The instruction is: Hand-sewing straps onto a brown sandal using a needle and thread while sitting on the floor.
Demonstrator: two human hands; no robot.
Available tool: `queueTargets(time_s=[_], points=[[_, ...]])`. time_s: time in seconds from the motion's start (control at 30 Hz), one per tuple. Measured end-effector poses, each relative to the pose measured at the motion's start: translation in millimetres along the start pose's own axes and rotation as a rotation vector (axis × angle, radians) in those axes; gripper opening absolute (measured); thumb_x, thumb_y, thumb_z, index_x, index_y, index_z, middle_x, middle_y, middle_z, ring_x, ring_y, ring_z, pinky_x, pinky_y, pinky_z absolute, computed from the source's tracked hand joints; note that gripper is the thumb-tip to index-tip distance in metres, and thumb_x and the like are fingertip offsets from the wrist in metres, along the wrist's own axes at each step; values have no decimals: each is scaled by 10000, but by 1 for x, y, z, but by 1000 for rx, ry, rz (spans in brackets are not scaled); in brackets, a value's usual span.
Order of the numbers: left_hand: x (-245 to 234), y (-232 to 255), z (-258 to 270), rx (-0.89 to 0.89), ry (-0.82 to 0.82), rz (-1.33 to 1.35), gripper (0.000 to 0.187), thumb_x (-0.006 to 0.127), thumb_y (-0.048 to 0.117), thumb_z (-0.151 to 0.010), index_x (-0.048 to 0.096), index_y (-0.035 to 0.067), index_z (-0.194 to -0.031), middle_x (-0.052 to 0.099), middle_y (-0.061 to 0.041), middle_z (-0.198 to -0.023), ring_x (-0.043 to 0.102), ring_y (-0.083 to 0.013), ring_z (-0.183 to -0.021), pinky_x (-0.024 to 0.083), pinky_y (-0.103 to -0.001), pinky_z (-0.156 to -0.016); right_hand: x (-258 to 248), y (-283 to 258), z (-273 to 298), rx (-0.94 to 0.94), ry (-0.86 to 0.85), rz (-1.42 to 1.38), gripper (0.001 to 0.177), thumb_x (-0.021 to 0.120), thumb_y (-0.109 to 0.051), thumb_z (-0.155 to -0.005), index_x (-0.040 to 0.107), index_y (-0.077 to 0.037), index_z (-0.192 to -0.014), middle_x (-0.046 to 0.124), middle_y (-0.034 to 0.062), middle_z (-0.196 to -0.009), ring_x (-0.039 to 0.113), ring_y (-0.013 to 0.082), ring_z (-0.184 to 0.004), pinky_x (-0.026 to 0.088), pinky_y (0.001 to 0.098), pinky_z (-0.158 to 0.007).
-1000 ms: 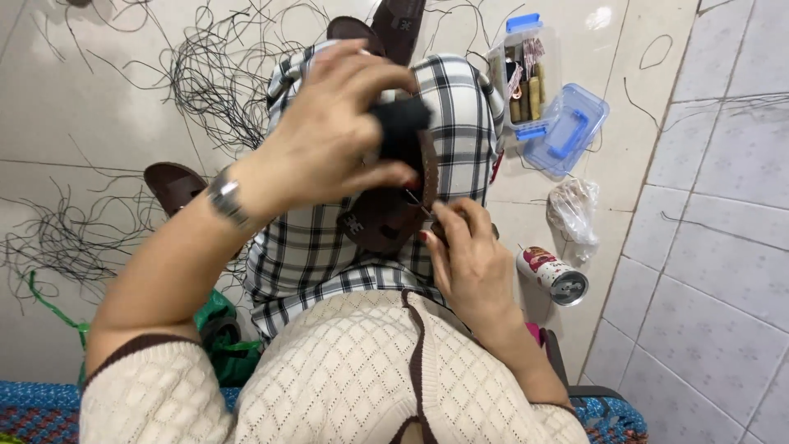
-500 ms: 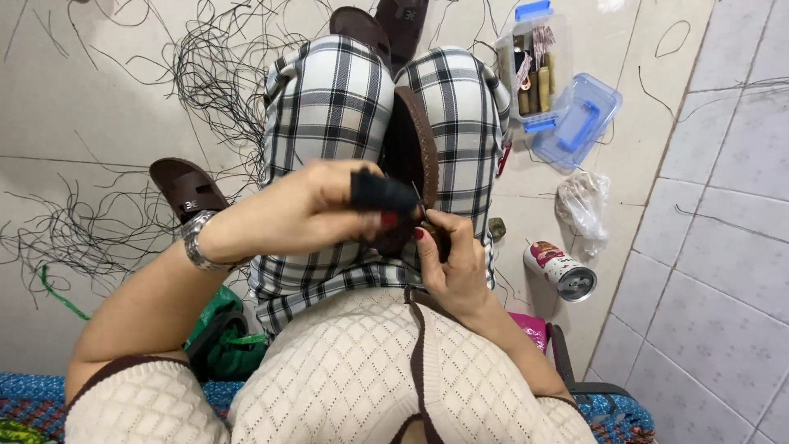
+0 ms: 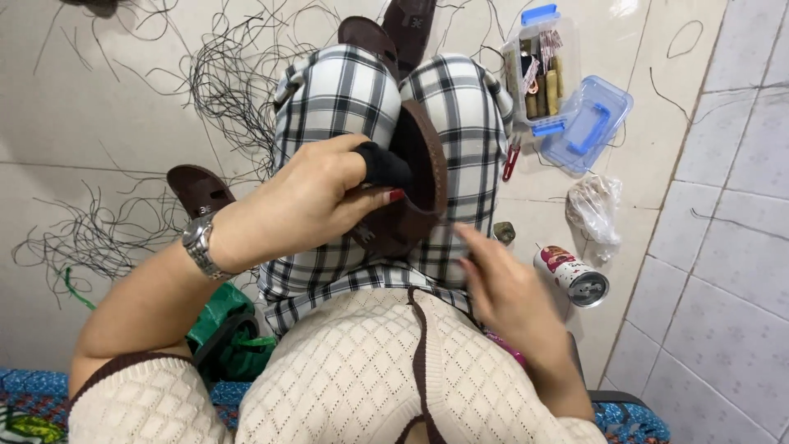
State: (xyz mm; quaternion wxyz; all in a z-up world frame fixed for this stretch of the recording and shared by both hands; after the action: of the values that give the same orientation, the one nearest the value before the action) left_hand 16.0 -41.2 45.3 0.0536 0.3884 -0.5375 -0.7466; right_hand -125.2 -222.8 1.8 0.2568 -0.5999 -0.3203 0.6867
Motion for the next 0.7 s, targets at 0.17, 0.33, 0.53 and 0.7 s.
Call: queueTargets(time_s=[0.17, 0.33, 0.53, 0.7], points=[[8, -23, 5, 7, 16, 66, 118, 698, 13, -895, 747, 51, -995, 732, -92, -943, 640, -97, -605, 542, -154, -517, -25, 26, 15, 39, -52, 242, 420, 622, 1, -925, 589, 3, -1343, 697, 83, -864, 550, 121, -529, 443, 229, -440], [-44, -31, 30, -66, 531, -1063, 123, 822, -15, -887, 750, 23, -795, 521, -176, -1534, 513, -318, -1314, 400, -428, -1011, -11, -28, -7, -194, 22, 354, 501, 686, 13, -909, 607, -85, -1394, 630, 46, -875, 456, 118, -491, 371, 287, -416], [6, -5, 24, 317, 322, -715, 50, 781, 79, -799, 766, 97, -754, 745, -50, -1189, 552, -238, -1110, 385, -392, -945, -4, -29, -18, -184, -40, 332, 529, 698, -1, -885, 614, -107, -1396, 610, 54, -859, 485, 146, -481, 417, 313, -432], [0, -7, 29, 309, 349, -804, 166, 761, 135, -799, 711, 143, -640, 772, -31, -982, 601, -211, -1052, 361, -384, -972, 2, -40, -16, -101, -77, 463, 573, 680, -34, -873, 576, -78, -1434, 557, 61, -809, 462, 139, -418, 411, 317, -372]])
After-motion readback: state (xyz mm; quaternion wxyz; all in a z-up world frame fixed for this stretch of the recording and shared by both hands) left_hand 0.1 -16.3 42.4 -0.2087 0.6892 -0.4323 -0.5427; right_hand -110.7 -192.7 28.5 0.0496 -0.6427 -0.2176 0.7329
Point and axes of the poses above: each hand's wrist, its own z-axis away from the middle knuckle, its own x-axis out of the palm, y = z × x, the point moved 7 cm from there along -z, towards the middle knuckle
